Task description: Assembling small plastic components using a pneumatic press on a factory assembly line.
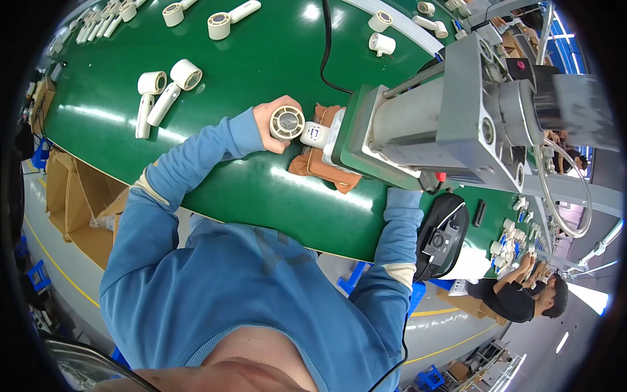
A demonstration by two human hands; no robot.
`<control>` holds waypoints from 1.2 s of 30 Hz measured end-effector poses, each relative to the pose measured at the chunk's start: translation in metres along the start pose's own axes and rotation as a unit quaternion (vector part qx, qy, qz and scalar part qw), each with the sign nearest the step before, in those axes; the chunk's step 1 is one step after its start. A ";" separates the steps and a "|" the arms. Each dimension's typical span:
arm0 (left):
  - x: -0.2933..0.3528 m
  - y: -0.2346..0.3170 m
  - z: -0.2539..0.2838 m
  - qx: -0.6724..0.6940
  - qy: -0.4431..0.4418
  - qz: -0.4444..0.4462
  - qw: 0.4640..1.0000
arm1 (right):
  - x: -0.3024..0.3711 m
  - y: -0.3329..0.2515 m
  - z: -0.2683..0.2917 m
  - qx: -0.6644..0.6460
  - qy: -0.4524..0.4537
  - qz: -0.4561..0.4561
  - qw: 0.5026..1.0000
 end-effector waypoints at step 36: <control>-0.262 -0.080 -0.092 -0.310 0.077 -0.120 0.940 | 0.082 -0.002 0.005 0.930 -0.064 0.361 0.030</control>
Point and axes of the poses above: each hand's wrist, its own x-axis away from the middle knuckle, its own z-axis out of the back of the hand, y = z × x, the point moved 9 cm from there along -x, towards the middle knuckle, and after that the axes turned 3 degrees about -x, right-handed, at the moved point
